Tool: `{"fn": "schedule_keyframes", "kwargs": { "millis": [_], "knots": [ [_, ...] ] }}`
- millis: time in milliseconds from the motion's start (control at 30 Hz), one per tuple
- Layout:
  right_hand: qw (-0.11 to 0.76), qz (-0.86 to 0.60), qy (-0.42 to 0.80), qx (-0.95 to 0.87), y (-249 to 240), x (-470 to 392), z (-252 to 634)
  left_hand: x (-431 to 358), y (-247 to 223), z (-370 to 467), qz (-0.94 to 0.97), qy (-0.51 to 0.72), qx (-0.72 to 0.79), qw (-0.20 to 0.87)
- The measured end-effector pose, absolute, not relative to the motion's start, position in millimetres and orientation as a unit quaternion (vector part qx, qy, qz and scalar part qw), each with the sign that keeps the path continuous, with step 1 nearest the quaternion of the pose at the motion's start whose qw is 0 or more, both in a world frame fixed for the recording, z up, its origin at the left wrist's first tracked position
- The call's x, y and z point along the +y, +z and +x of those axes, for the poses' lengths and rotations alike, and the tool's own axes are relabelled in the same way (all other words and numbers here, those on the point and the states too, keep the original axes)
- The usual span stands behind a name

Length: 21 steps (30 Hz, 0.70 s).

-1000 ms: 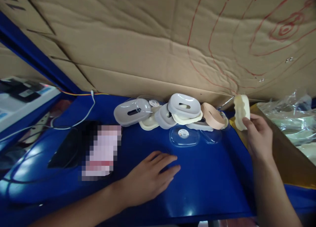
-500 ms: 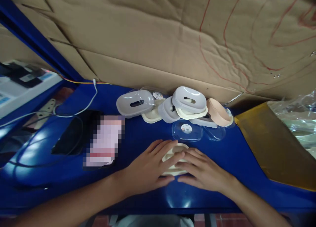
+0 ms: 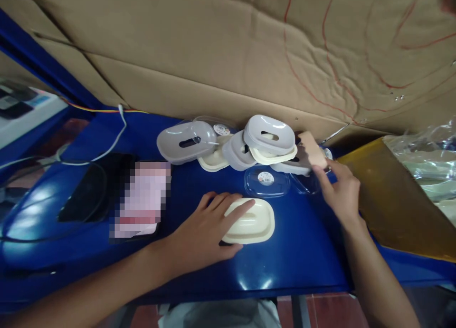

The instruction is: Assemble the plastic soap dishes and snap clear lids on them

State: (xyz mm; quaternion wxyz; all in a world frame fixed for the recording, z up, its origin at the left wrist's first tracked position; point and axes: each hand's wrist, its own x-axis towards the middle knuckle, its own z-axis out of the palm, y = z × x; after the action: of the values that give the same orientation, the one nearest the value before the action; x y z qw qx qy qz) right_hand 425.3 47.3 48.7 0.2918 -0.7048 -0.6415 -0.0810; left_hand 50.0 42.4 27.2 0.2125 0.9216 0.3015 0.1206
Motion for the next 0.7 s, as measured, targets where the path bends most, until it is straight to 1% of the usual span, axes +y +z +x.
{"fn": "schedule_keyframes", "kwargs": {
  "millis": [100,167,233,300,367,567,700],
  "knots": [
    [0.398,-0.683,-0.086,-0.606,64.5,31.7,420.4,43.3,26.8,49.1,0.900,0.125,0.315,0.274],
    [0.428,-0.619,-0.111,-0.650,75.3,18.0,409.5,42.1,25.3,48.2,0.877,0.141,0.336,0.313],
    [0.399,-0.522,-0.102,-0.746,80.3,6.3,395.3,39.9,23.7,47.9,0.849,0.173,0.373,0.331],
    [0.340,-0.431,-0.058,-0.834,78.5,-0.9,380.3,37.7,22.3,48.2,0.830,0.210,0.402,0.324],
    [0.283,-0.379,-0.012,-0.881,72.6,-3.3,366.3,36.1,21.2,48.9,0.826,0.235,0.409,0.308],
    [0.219,-0.345,0.032,-0.912,67.6,-2.7,343.5,36.0,23.3,47.7,0.844,0.250,0.388,0.272],
    [0.183,-0.344,0.060,-0.919,74.6,-5.1,339.6,41.1,30.9,42.4,0.882,0.240,0.331,0.234]
  ]
}}
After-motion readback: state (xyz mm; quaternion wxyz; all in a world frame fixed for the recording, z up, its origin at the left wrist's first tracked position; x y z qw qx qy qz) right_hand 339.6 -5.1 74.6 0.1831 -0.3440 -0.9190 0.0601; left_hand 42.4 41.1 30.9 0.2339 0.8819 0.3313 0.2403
